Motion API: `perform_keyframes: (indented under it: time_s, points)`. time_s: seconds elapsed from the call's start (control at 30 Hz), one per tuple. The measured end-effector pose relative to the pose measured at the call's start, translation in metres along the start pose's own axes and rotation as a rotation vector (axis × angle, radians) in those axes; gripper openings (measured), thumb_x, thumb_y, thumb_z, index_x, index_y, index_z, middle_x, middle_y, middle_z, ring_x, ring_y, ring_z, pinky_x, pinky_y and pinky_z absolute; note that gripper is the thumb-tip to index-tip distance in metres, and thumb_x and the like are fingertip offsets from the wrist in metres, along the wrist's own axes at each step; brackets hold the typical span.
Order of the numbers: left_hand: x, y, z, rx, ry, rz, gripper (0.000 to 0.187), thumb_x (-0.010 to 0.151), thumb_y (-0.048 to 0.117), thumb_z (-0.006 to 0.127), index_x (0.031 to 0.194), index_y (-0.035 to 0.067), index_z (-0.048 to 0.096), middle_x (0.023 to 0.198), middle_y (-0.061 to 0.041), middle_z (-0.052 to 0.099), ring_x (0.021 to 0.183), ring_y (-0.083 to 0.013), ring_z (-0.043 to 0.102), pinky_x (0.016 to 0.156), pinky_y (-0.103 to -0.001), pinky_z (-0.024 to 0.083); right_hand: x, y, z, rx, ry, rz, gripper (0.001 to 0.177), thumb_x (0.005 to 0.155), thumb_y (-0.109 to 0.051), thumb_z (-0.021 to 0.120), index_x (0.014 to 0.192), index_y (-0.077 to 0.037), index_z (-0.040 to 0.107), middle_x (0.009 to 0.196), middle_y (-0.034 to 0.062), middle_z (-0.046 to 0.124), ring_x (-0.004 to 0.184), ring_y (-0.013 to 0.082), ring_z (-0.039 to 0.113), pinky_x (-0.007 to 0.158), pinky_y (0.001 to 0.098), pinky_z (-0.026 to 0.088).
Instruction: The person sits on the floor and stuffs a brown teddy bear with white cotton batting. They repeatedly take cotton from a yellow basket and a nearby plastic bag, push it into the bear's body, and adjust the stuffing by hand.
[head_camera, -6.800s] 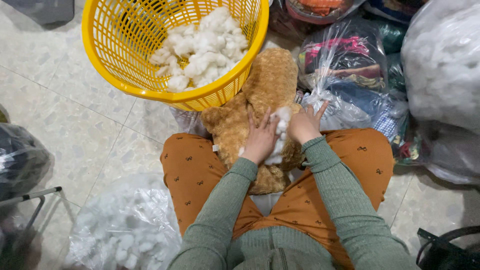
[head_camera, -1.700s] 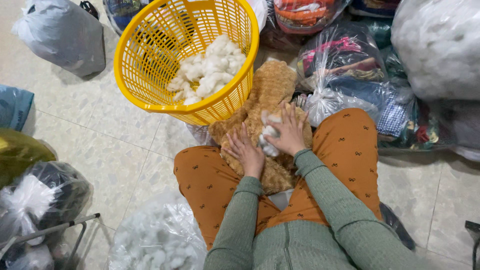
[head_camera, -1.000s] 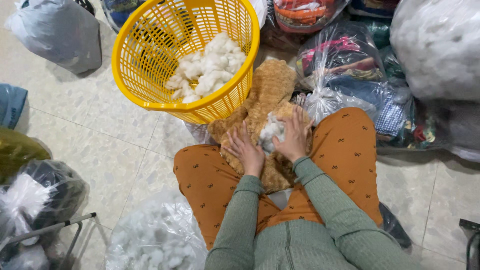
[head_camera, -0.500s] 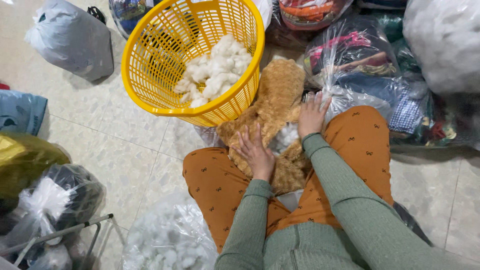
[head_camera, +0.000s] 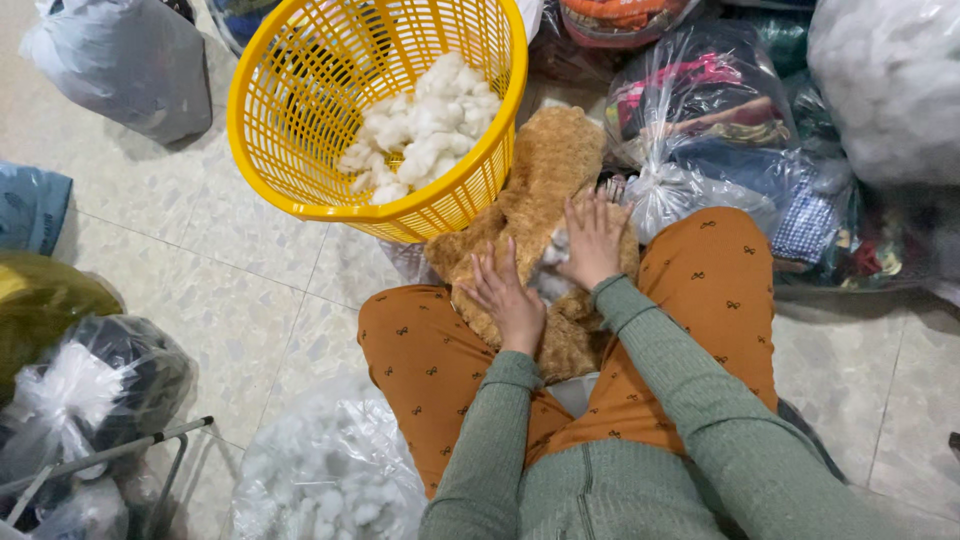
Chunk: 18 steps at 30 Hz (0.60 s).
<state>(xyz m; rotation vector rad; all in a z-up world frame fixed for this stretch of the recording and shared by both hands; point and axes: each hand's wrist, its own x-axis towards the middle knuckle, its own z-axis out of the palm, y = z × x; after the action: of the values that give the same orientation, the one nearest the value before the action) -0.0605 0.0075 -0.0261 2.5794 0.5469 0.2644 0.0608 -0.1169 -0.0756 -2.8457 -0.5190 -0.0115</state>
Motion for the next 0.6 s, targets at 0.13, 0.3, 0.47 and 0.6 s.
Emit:
perform_keyframes:
  time_s: [0.13, 0.3, 0.47, 0.6]
  points:
    - [0.000, 0.001, -0.004, 0.020, -0.029, 0.002, 0.096, 0.077, -0.005, 0.066, 0.159, 0.027, 0.028, 0.168, -0.011, 0.017, 0.158, -0.0341, -0.001, 0.121, -0.065, -0.018, 0.000, 0.019, 0.042, -0.372, 0.086, 0.087, 0.055, 0.090, -0.018, 0.067, 0.143, -0.020, 0.053, 0.169, 0.0214, 0.028, 0.159, 0.0435, 0.012, 0.119, 0.0741, -0.005]
    - [0.003, 0.001, -0.009, 0.050, -0.074, -0.024, 0.096, 0.077, -0.002, 0.069, 0.160, 0.027, 0.027, 0.167, -0.013, 0.013, 0.157, -0.0347, -0.002, 0.119, -0.066, -0.017, 0.003, 0.043, 0.062, -0.111, 0.149, 0.040, 0.057, 0.095, -0.017, 0.065, 0.150, -0.018, 0.052, 0.168, 0.0177, 0.035, 0.159, 0.0348, 0.023, 0.136, 0.0573, 0.006]
    - [0.005, -0.002, -0.009, -0.012, -0.032, -0.052, 0.097, 0.077, -0.002, 0.068, 0.161, 0.023, 0.026, 0.168, -0.012, 0.016, 0.158, -0.0335, -0.001, 0.122, -0.064, -0.017, 0.002, 0.031, 0.020, 0.217, -0.142, 0.037, 0.096, 0.062, -0.028, 0.078, 0.151, -0.010, 0.045, 0.161, 0.0278, 0.027, 0.149, 0.0411, 0.018, 0.117, 0.0587, 0.000]
    - [0.005, -0.001, -0.008, -0.030, -0.060, -0.054, 0.098, 0.077, -0.002, 0.069, 0.161, 0.023, 0.024, 0.167, -0.011, 0.017, 0.157, -0.0341, -0.001, 0.120, -0.065, -0.018, 0.004, 0.016, -0.011, 0.391, -0.114, 0.055, 0.071, 0.077, -0.040, 0.078, 0.141, -0.017, 0.055, 0.158, 0.0209, 0.032, 0.149, 0.0380, 0.018, 0.115, 0.0649, -0.009]
